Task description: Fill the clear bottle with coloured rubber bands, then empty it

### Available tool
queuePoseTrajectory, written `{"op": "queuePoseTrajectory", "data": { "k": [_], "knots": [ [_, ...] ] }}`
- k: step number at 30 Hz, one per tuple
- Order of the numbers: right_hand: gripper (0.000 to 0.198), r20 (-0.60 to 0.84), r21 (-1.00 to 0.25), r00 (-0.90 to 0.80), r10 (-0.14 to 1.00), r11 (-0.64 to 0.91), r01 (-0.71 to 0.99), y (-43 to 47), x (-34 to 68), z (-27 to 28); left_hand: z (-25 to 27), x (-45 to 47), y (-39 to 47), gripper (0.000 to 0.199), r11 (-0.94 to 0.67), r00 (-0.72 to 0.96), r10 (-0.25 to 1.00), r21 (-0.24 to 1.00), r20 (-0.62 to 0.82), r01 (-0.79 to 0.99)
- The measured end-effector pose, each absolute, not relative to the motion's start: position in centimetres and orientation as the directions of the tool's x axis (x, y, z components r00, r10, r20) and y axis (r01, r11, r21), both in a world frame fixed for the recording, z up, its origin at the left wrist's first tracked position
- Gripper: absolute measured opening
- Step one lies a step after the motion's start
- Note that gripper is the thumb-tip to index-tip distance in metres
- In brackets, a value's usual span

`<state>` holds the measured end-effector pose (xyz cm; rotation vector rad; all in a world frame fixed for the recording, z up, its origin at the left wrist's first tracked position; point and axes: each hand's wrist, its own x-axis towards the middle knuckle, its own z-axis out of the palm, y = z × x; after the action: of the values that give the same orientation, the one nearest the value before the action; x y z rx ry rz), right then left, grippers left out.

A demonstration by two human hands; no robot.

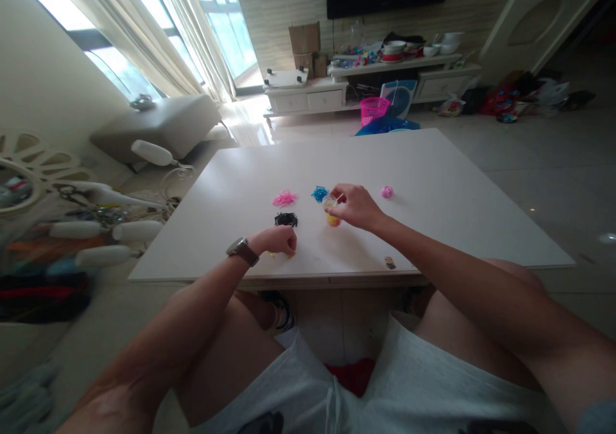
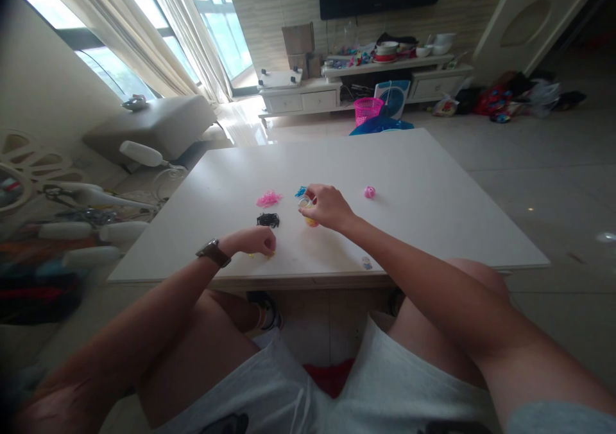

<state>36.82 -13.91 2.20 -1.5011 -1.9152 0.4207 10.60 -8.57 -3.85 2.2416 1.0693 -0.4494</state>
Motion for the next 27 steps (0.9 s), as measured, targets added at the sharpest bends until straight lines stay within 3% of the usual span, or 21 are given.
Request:
{"op": "queuePoseTrajectory", "data": {
  "k": [3, 9, 20, 27],
  "knots": [
    [0.018, 0.296, -0.613, -0.127, 0.947, 0.290, 0.735, -13.9, 36.9, 2.2, -3.6, 10.0, -8.0, 0.013, -0.490, 0.611, 0.581, 0.369, -0.538, 0.790],
    [0.019, 0.300, -0.608, -0.126, 0.946, 0.292, 0.738, -13.9, 36.9, 2.2, -3.2, 7.7, -6.2, 0.010, -0.451, 0.549, 0.697, 0.314, -0.460, 0.836],
    [0.018, 0.294, -0.604, -0.137, 0.946, 0.295, 0.741, -14.0, 36.9, 2.3, -4.0, 7.8, -6.5, 0.010, -0.436, 0.486, 0.706, 0.225, -0.515, 0.871],
    [0.018, 0.295, -0.599, -0.143, 0.945, 0.300, 0.742, -14.0, 36.9, 2.2, -3.6, 8.5, -7.0, 0.012, -0.486, 0.528, 0.693, 0.223, -0.490, 0.845]
  ]
}}
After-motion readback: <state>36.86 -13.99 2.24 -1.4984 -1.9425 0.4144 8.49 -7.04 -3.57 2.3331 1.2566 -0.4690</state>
